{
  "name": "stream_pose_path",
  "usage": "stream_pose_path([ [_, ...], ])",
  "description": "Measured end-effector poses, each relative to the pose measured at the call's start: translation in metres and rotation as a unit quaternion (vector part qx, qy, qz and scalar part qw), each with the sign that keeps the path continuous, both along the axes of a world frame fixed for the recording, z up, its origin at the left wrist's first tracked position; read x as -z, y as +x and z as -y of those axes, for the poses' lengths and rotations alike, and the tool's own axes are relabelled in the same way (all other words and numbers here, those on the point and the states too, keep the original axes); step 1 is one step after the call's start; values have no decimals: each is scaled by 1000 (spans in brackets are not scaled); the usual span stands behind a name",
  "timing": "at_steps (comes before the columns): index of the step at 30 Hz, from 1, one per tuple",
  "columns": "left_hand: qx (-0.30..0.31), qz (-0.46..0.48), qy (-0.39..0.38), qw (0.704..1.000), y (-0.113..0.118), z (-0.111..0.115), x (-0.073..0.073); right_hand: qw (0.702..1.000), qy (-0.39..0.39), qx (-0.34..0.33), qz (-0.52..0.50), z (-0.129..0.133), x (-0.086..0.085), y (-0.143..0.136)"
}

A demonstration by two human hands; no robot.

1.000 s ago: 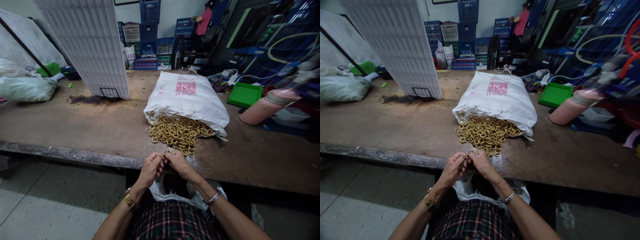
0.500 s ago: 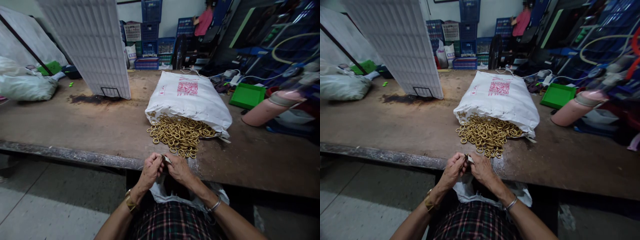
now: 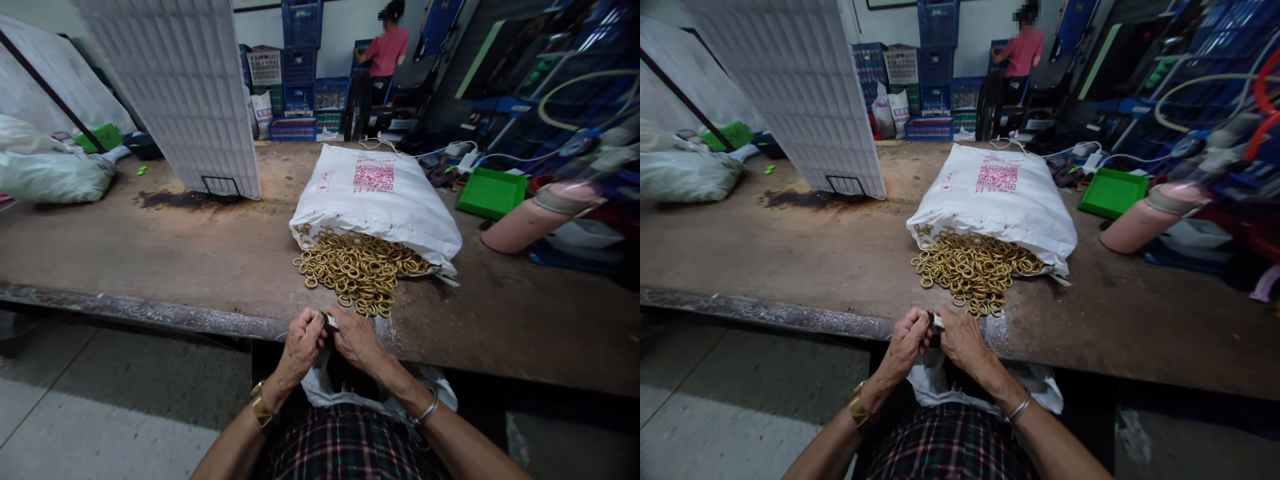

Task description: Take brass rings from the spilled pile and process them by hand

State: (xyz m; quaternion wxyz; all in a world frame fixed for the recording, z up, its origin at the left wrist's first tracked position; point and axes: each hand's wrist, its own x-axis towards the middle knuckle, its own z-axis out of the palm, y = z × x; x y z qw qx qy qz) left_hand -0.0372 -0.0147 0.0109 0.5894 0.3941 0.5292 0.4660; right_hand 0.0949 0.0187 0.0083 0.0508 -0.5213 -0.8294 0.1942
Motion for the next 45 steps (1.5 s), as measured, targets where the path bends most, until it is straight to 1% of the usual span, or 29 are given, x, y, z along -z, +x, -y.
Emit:
stream_pose_path([
  [2, 0, 7, -7, 1000, -1, 5, -5, 1000, 5, -9, 13, -4, -2, -1],
  [5, 30, 52, 1, 998, -2, 15, -17, 999, 8, 18, 49, -12, -6, -5],
  [8, 53, 138, 4, 989, -4, 21, -27, 998, 20, 31, 48, -19, -11, -15],
  [10, 37, 201, -22, 979, -6, 20, -29, 998, 40, 37, 27, -23, -12, -25],
  [13, -7, 261, -57, 964, -10, 16, -25, 996, 70, 54, 26, -30, -12, -41],
  [15, -28, 268, -65, 961, -14, 15, -21, 994, 78, 58, 43, -35, -12, -50],
  [19, -38, 272, -62, 960, -19, 14, -16, 992, 62, 69, 88, -45, -10, -58],
  [24, -36, 291, -57, 954, -25, 11, -14, 992, 70, 70, 76, -48, -3, -56],
  [27, -32, 327, -78, 941, -27, 7, -12, 994, 82, 64, 44, -49, 4, -51],
  [29, -36, 358, -95, 928, -28, 5, -9, 992, 107, 61, 16, -49, 7, -46],
  [31, -50, 387, -107, 915, -28, 2, -7, 992, 119, 52, -10, -51, 8, -40],
  [33, -84, 402, -122, 904, -27, -2, -5, 991, 119, 47, -43, -52, 7, -34],
  [36, -156, 387, -167, 893, -23, -7, -5, 986, 114, 58, -106, -51, 4, -26],
  [38, -176, 361, -165, 901, -20, -10, -5, 980, 98, 70, -157, -47, 0, -21],
  [39, -169, 343, -146, 912, -18, -12, -4, 976, 86, 72, -185, -45, -3, -19],
  [41, -141, 282, -91, 945, -16, -16, -1, 969, 55, 61, -235, -37, -9, -13],
  [43, -127, 183, -54, 973, -13, -20, 4, 965, 18, 50, -258, -29, -14, -7],
  [45, -124, 85, -34, 988, -10, -24, 9, 963, -17, 50, -266, -21, -17, -1],
])
